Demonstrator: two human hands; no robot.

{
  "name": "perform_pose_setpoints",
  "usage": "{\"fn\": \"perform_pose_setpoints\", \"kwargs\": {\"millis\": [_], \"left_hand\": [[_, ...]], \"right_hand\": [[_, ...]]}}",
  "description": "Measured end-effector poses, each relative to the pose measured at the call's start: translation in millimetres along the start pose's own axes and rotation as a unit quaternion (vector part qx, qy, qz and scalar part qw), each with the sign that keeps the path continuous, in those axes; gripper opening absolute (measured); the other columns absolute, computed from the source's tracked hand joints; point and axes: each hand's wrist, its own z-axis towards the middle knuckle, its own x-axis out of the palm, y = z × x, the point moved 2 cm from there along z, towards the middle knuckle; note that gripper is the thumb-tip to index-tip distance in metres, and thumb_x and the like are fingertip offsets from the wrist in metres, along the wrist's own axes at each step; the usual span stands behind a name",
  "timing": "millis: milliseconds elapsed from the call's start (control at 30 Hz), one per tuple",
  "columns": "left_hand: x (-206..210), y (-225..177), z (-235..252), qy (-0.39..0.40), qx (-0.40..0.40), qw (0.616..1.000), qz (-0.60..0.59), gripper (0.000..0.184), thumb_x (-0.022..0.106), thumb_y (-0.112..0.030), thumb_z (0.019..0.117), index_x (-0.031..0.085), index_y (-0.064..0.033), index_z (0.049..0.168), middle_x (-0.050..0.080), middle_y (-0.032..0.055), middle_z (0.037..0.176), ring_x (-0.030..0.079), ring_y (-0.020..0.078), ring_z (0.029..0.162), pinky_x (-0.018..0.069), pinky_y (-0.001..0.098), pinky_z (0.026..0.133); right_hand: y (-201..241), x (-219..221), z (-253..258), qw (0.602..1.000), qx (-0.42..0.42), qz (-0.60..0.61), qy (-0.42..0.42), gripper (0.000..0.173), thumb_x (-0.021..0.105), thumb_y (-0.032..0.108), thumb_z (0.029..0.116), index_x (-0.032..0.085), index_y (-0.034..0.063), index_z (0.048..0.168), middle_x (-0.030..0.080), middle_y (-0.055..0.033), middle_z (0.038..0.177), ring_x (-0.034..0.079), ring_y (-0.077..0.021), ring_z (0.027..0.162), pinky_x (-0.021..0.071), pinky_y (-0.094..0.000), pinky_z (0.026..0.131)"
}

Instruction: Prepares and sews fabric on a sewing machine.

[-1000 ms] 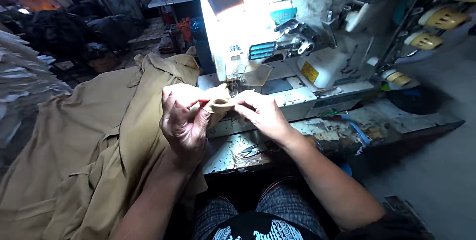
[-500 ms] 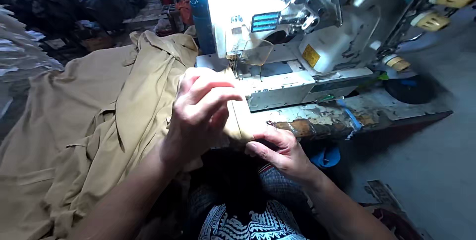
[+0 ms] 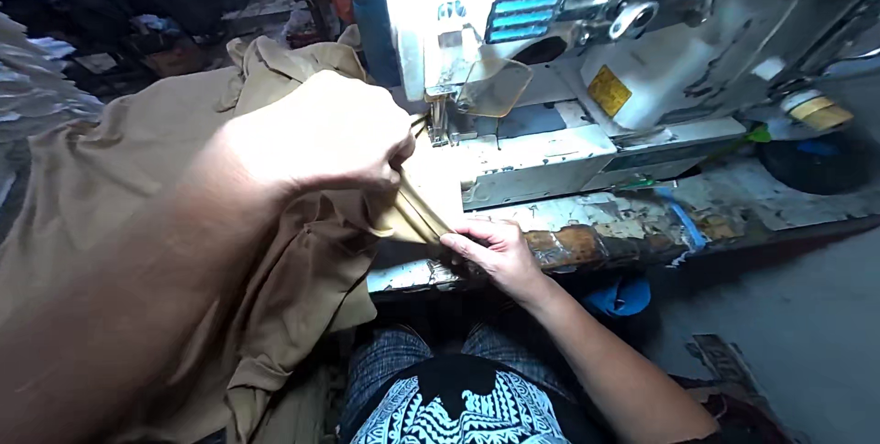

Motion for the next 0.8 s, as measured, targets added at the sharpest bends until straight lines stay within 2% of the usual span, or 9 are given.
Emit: {"fn": "perform_pose_setpoints", "kwargs": {"millis": [100,167,233,367,433,500,633,733,800], "left_hand": [[-6,11,4,0.005,-0.019,1.0,0.004,0.023,0.075,-0.035,0.0879,0.068,-0.0202,0.073,0.056,0.0006,0.064,0.061,0.0243,0.065,0.0416,0.0488,0.055],[1,27,6,-0.051,0.021,0.998,-0.013,0.023,0.074,-0.038,0.0848,0.068,-0.0216,0.07,0.055,-0.0011,0.061,0.06,0.0218,0.06,0.0417,0.0482,0.051],[21,48,12,-0.147,0.067,0.986,-0.037,0.028,0.068,-0.048,0.0765,0.059,-0.0266,0.061,0.05,-0.0053,0.056,0.056,0.0162,0.053,0.0395,0.0444,0.046],[31,65,13,-0.193,0.076,0.977,-0.051,0.033,0.065,-0.057,0.0793,0.058,-0.0299,0.062,0.05,-0.0068,0.058,0.056,0.0131,0.054,0.0383,0.0416,0.045],[21,61,12,-0.163,0.063,0.984,-0.04,0.031,0.065,-0.057,0.0791,0.06,-0.0298,0.065,0.05,-0.0057,0.059,0.056,0.0142,0.056,0.0382,0.0423,0.046],[0,47,11,-0.09,0.049,0.994,-0.029,0.027,0.07,-0.054,0.0786,0.068,-0.0274,0.077,0.051,-0.0019,0.061,0.056,0.0188,0.058,0.0391,0.0452,0.048],[0,50,11,-0.07,0.027,0.997,-0.024,0.028,0.071,-0.056,0.0774,0.068,-0.0286,0.076,0.053,-0.0021,0.062,0.058,0.0185,0.06,0.0401,0.0456,0.049],[50,86,9,-0.208,0.05,0.975,-0.05,0.038,0.063,-0.068,0.0798,0.054,-0.0342,0.065,0.048,-0.0102,0.061,0.053,0.0079,0.057,0.0387,0.0387,0.048],[54,89,9,-0.221,0.055,0.972,-0.058,0.039,0.062,-0.068,0.0803,0.052,-0.0341,0.064,0.047,-0.0106,0.06,0.051,0.0069,0.055,0.038,0.0382,0.047]], "right_hand": [[-5,-4,10,0.999,-0.031,-0.037,-0.008,0.016,0.068,0.012,0.096,0.077,-0.0003,0.091,0.073,-0.0028,0.086,0.066,0.0004,0.074,0.0569,-0.0163,0.072],[-6,-6,17,0.997,-0.05,-0.057,-0.011,0.014,0.07,0.012,0.0943,0.077,0.0001,0.09,0.073,-0.0031,0.085,0.065,-0.0003,0.073,0.0561,-0.0165,0.07],[-6,-8,24,0.995,-0.062,-0.077,-0.008,0.013,0.071,0.012,0.0936,0.077,0.0011,0.09,0.073,-0.002,0.084,0.065,0.0,0.072,0.0557,-0.0161,0.068],[-6,-10,30,0.993,-0.068,-0.092,-0.004,0.012,0.071,0.013,0.0933,0.078,0.0023,0.092,0.074,-0.0024,0.087,0.066,-0.0012,0.076,0.0556,-0.0169,0.071],[-6,-10,31,0.992,-0.072,-0.101,-0.006,0.012,0.072,0.013,0.0929,0.078,0.0022,0.092,0.075,-0.0036,0.09,0.067,-0.0017,0.079,0.0559,-0.0172,0.073],[-5,-10,32,0.991,-0.071,-0.111,-0.008,0.013,0.072,0.013,0.0927,0.078,0.0023,0.091,0.075,-0.0044,0.092,0.068,-0.0022,0.081,0.0559,-0.0178,0.074],[-4,-9,33,0.99,-0.069,-0.121,-0.008,0.014,0.071,0.015,0.0932,0.078,0.0025,0.09,0.074,-0.0041,0.089,0.066,-0.0015,0.076,0.0547,-0.0173,0.07],[-5,-9,34,0.991,-0.075,-0.112,-0.005,0.015,0.071,0.015,0.0942,0.078,0.0026,0.091,0.074,-0.003,0.086,0.065,-0.002,0.073,0.0546,-0.0181,0.068],[-6,-9,34,0.992,-0.073,-0.105,-0.005,0.015,0.07,0.015,0.0944,0.078,0.0028,0.091,0.073,-0.0018,0.083,0.064,-0.001,0.07,0.0537,-0.0176,0.067]]}}
